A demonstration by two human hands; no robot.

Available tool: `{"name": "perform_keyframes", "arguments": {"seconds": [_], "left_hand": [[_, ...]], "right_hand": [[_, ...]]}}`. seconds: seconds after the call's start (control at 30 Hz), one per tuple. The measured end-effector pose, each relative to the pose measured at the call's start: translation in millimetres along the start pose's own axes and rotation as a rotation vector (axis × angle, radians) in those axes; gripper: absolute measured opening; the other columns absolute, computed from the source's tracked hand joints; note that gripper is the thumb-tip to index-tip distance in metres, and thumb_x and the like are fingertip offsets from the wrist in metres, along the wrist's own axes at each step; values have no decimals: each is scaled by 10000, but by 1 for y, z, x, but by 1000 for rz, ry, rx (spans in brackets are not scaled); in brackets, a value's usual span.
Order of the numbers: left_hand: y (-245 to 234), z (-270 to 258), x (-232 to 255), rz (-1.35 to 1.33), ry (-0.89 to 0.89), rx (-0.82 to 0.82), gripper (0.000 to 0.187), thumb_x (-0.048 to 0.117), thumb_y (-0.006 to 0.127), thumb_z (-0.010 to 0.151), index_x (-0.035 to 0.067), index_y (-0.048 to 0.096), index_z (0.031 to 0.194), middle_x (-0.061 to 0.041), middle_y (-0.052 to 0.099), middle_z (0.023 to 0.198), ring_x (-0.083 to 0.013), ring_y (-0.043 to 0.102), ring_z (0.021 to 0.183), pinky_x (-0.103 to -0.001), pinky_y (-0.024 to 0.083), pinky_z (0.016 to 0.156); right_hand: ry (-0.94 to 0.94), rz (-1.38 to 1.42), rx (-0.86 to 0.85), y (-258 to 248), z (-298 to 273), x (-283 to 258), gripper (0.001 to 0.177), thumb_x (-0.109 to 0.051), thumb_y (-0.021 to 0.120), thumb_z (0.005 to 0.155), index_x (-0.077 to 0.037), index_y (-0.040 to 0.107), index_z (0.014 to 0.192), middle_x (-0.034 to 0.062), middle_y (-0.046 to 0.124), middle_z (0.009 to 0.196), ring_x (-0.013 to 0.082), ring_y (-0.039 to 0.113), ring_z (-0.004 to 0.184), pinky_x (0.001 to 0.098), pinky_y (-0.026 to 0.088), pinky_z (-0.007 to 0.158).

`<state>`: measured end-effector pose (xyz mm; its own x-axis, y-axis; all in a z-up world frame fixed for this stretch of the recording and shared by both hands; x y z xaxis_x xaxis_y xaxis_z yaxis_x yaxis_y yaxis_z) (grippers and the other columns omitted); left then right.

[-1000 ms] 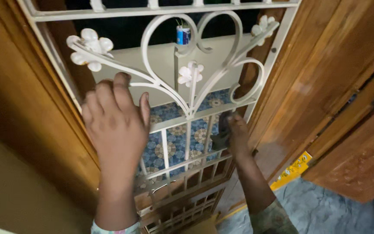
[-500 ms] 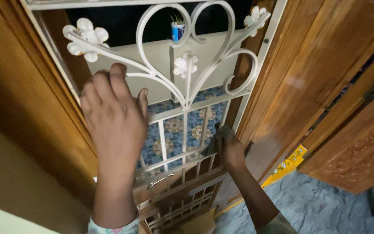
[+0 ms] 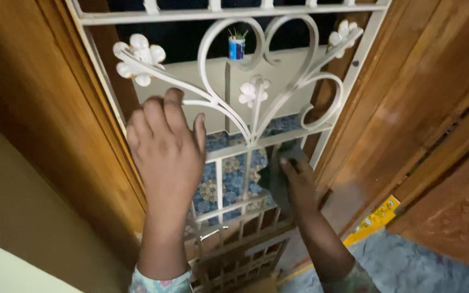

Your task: The person wipes a white metal security grille with a grey cloth. They systematically clean the decorative floral and heart-shaped patterns, as well as the vertical bars, using both hands to maneuver the cloth around the intricate design.

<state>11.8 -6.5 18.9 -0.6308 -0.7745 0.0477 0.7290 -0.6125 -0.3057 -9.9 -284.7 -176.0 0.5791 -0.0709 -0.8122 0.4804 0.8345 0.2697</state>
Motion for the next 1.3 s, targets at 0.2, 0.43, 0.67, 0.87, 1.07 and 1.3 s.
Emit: {"name": "perform_keyframes", "arguments": {"seconds": [0.2,0.43,0.67,0.87,1.07,1.3], "left_hand": [[12,0,-4,85,44,98,430,294,696,1024,25,597,1344,-166,571,1169,-340,548,1063,-453,429,990],[26,-7,-11,183,55,85,443,359,680,1106,31,583,1387,-169,575,1266,-348,553,1151,-459,415,1017],[24,-9,-12,155,65,52,486,389,668,1127,15,542,1409,-179,550,1281,-360,533,1181,-478,405,1052],[28,-13,-14,150,58,42,487,404,659,1151,28,539,1435,-179,544,1304,-365,532,1206,-466,405,1055],[28,-13,-14,159,68,68,461,386,649,1156,15,543,1410,-183,547,1305,-374,532,1236,-474,404,1089],[26,-16,-14,107,86,85,434,305,647,1142,21,533,1450,-189,536,1355,-375,511,1261,-481,393,1111]], "right_hand": [[40,285,35,15,27,40,201,-264,604,1052,-63,610,1034,13,568,823,137,529,705,314,440,620],[-85,-208,161,-7,29,81,258,-256,522,1062,-39,587,938,1,556,820,94,510,748,300,437,653],[-197,-484,181,-9,16,103,200,-179,472,1089,-25,540,981,61,510,826,175,497,759,372,438,684],[-138,-690,74,0,-23,95,183,-172,445,1070,-26,555,1083,162,576,854,310,565,750,438,463,677],[180,-1089,32,17,-33,62,281,-246,561,1014,-24,550,1185,235,648,906,464,643,827,541,501,723],[-331,-1476,-305,12,-54,20,282,-116,599,852,-36,668,1113,229,661,1087,419,677,884,525,541,758]]}}
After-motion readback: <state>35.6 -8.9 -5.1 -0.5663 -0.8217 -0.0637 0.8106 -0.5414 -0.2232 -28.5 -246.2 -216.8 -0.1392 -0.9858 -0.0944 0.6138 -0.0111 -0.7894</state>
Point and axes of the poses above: each hand's wrist, its own z-axis towards the middle knuckle, its own y-axis out of the palm, x = y × z, the point moved 2 cm from there along z, towards the middle knuckle
